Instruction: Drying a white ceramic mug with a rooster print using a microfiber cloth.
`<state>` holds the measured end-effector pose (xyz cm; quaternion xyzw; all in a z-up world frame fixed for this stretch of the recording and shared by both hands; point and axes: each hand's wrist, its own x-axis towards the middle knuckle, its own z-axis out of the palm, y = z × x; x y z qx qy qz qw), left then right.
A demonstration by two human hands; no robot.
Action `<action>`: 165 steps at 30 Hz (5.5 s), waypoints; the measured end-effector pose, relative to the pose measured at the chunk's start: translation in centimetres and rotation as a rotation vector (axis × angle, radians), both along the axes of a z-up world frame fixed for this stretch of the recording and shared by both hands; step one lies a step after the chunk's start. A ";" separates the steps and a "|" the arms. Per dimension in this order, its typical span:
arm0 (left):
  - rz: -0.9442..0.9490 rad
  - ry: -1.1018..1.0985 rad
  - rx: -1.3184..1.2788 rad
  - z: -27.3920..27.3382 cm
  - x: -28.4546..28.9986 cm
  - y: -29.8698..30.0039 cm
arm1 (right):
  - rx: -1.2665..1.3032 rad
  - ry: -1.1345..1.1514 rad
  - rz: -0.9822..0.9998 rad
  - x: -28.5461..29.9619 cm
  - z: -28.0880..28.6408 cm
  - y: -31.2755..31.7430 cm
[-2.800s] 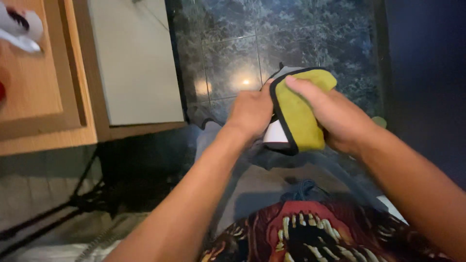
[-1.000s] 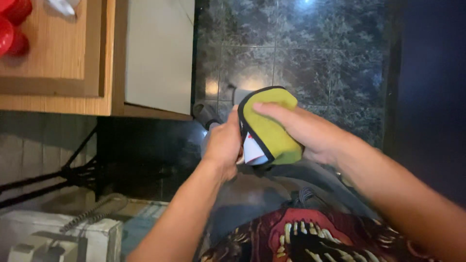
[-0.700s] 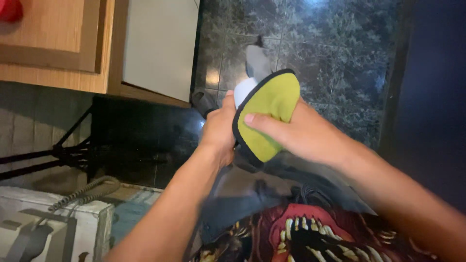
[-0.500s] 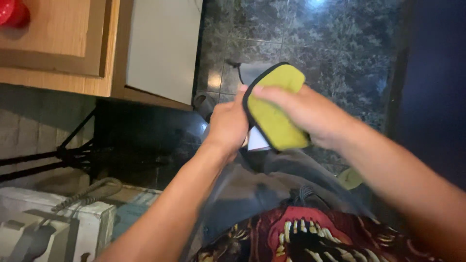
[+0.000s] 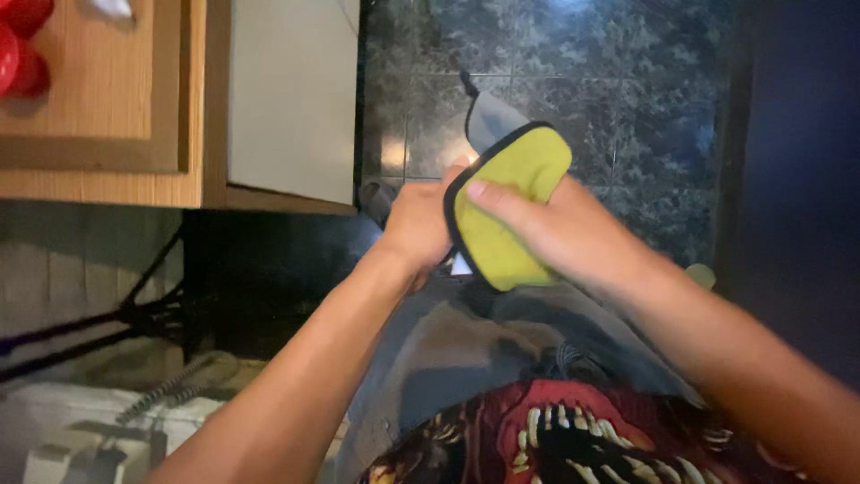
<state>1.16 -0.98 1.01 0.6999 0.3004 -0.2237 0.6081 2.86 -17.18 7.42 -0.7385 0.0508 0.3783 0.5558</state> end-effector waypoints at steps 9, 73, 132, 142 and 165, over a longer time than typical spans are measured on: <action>-0.198 -0.100 0.014 -0.3 3.5 -3.8 | 0.106 -0.071 -0.299 -1.0 -0.9 -3.7; -0.056 -0.012 -0.185 0.5 4.6 9.5 | 0.007 0.092 -0.300 4.0 1.6 10.4; 0.138 -0.017 -1.104 4.1 -1.9 12.2 | -0.074 -0.434 0.201 0.3 6.8 14.0; 0.147 -0.021 -1.024 5.0 -0.3 12.6 | 0.033 -0.325 0.155 2.1 7.1 14.3; 0.242 0.010 -0.574 3.7 -1.4 11.6 | 0.087 -0.075 0.028 0.5 3.3 12.5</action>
